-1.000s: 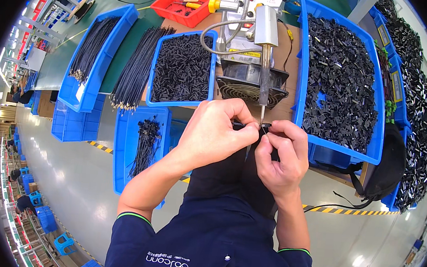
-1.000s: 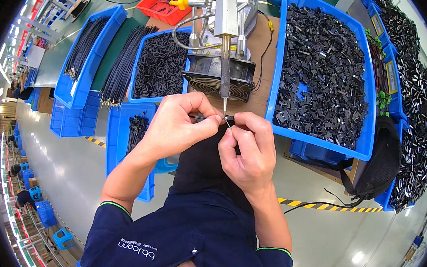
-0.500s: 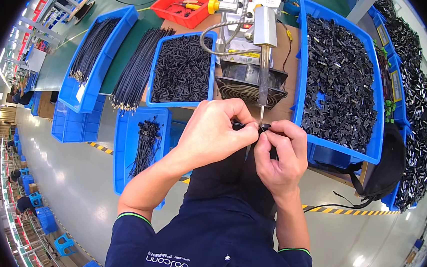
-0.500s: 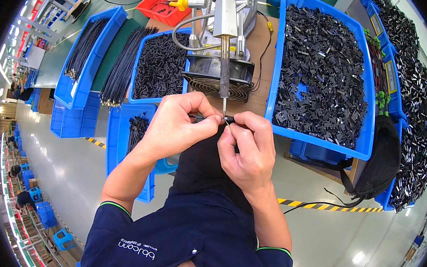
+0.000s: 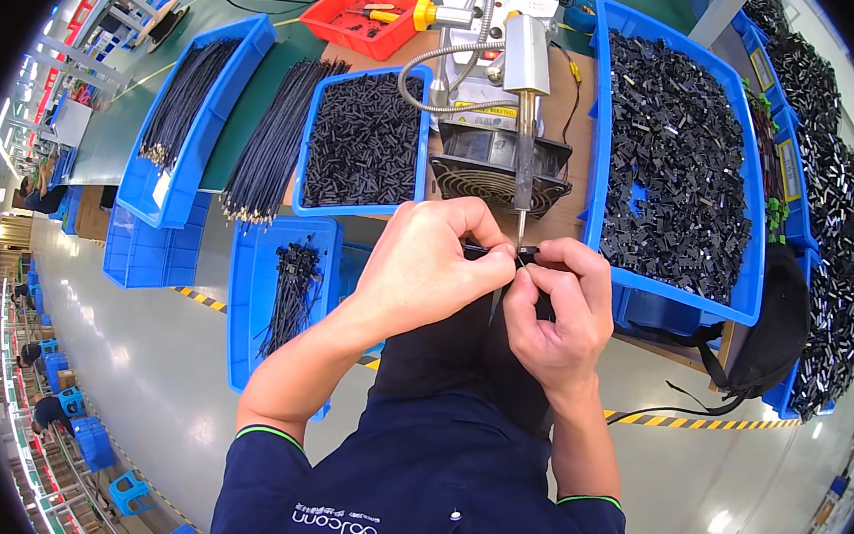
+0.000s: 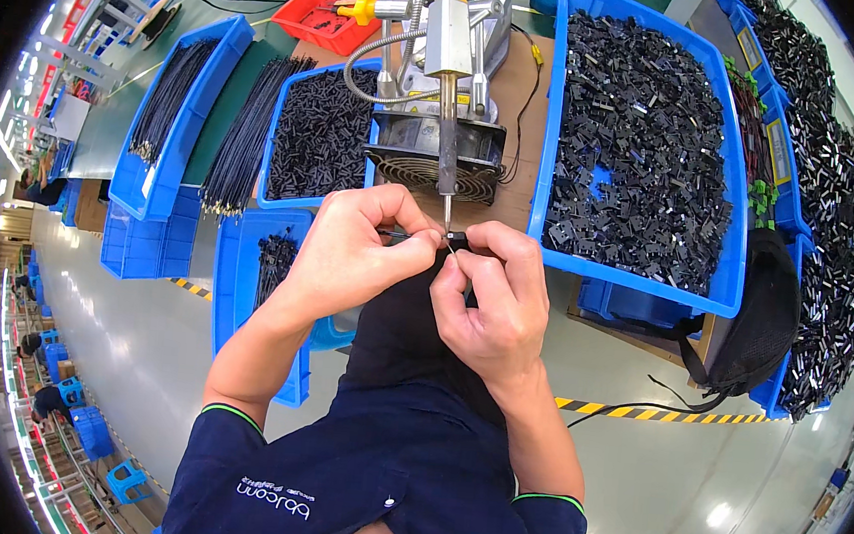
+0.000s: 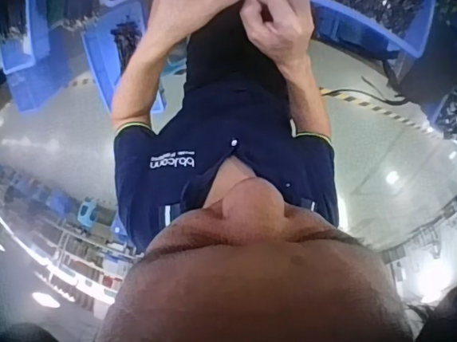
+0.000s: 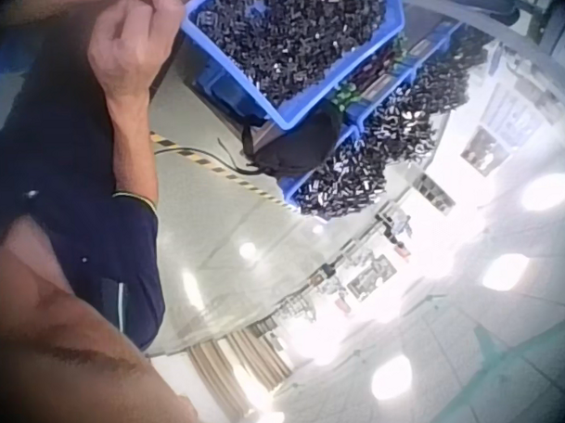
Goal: The person attaches small black plastic clips to the ends of wires by hand at an assembly workbench, using a jig to hold the components.
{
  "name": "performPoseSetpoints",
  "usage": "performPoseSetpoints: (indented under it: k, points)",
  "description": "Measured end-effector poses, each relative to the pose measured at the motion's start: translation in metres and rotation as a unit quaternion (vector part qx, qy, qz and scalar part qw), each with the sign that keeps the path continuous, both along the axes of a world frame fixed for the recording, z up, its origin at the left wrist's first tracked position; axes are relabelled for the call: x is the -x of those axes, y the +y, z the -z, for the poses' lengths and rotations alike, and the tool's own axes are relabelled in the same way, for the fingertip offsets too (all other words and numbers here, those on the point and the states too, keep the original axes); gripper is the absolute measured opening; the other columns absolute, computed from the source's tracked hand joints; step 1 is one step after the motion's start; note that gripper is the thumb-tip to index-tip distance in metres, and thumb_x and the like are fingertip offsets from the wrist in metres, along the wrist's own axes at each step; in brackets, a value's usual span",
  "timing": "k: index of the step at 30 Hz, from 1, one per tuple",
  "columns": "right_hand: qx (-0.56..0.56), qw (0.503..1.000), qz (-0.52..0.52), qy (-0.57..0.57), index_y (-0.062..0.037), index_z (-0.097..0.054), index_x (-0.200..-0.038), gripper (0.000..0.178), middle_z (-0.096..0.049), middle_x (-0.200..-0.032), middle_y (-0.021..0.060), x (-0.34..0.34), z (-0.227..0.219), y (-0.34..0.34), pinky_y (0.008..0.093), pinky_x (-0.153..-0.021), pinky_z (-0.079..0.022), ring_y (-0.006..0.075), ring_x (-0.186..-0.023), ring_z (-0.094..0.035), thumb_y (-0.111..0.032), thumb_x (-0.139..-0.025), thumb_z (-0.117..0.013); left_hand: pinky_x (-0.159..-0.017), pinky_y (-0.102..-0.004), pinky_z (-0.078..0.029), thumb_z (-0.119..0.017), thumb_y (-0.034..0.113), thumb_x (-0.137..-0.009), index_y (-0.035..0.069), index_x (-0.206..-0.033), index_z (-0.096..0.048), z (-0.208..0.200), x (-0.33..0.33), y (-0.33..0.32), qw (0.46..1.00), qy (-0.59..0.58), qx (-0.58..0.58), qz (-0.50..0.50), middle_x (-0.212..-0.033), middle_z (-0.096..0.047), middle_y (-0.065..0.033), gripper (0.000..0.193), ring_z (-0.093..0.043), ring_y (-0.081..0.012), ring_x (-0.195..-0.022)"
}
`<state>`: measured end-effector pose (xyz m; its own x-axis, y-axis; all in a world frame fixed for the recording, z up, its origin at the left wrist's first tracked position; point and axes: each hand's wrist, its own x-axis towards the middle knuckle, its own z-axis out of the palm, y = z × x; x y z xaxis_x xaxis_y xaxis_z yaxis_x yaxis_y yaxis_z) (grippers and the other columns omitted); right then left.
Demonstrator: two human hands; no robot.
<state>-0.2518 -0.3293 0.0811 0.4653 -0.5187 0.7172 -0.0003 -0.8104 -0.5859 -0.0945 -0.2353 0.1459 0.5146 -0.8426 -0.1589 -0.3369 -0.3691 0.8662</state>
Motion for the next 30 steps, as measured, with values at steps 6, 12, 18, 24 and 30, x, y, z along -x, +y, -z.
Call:
performPoseSetpoints:
  k: [6, 12, 18, 24, 30]
  points:
    - [-0.006, 1.0, -0.002, -0.003, 0.0019, -0.068, -0.088, 0.019, -0.069, -0.11, 0.0139, -0.001, -0.001, 0.0, 0.0388, -0.075, -0.058, 0.0299, -0.09, -0.069, 0.01, -0.076, -0.079, -0.063, -0.0263, -0.053, -0.078, 0.013, -0.088, -0.003, -0.093, -0.078, 0.0, 0.0, 0.0, 1.0, 0.0, 0.007, 0.0, -0.084, -0.08, -0.0065, 0.017, -0.066, -0.0045, -0.074]
    - [-0.007, 1.0, -0.004, -0.004, 0.0021, -0.067, -0.088, 0.019, -0.069, -0.11, 0.0142, 0.0, 0.0, 0.001, 0.0388, -0.074, -0.058, 0.03, -0.089, -0.069, 0.01, -0.075, -0.079, -0.064, -0.0266, -0.054, -0.078, 0.012, -0.088, -0.004, -0.092, -0.078, 0.001, 0.001, 0.001, 1.0, 0.009, -0.001, -0.003, -0.086, -0.081, -0.0076, 0.017, -0.067, -0.0053, -0.075]
    - [-0.01, 1.0, -0.001, -0.004, 0.0022, -0.067, -0.088, 0.019, -0.068, -0.109, 0.0144, 0.003, 0.006, 0.004, 0.0391, -0.073, -0.058, 0.0304, -0.088, -0.069, 0.01, -0.075, -0.079, -0.067, -0.0271, -0.056, -0.077, 0.012, -0.088, -0.005, -0.092, -0.078, 0.009, 0.003, 0.004, 1.0, 0.009, 0.004, 0.001, -0.091, -0.082, -0.0096, 0.017, -0.069, -0.0071, -0.078]
    - [-0.008, 1.0, -0.002, -0.004, 0.0022, -0.067, -0.087, 0.019, -0.068, -0.109, 0.0146, 0.005, 0.004, 0.008, 0.0392, -0.073, -0.057, 0.0308, -0.087, -0.069, 0.01, -0.074, -0.079, -0.069, -0.0263, -0.055, -0.077, 0.011, -0.088, -0.005, -0.094, -0.078, 0.01, 0.005, 0.007, 1.0, 0.018, 0.01, 0.002, -0.091, -0.082, -0.0098, 0.017, -0.069, -0.0073, -0.079]
    - [-0.021, 1.0, -0.003, -0.02, 0.0013, -0.07, -0.094, 0.019, -0.069, -0.109, 0.0152, 0.012, -0.004, 0.011, 0.0367, -0.071, -0.057, 0.0275, -0.086, -0.068, 0.009, -0.079, -0.08, -0.068, -0.0257, -0.054, -0.077, 0.011, -0.094, -0.004, -0.093, -0.077, 0.013, 0.003, 0.015, 0.991, 0.132, -0.006, 0.001, -0.094, -0.082, -0.0102, 0.015, -0.067, -0.0063, -0.08]
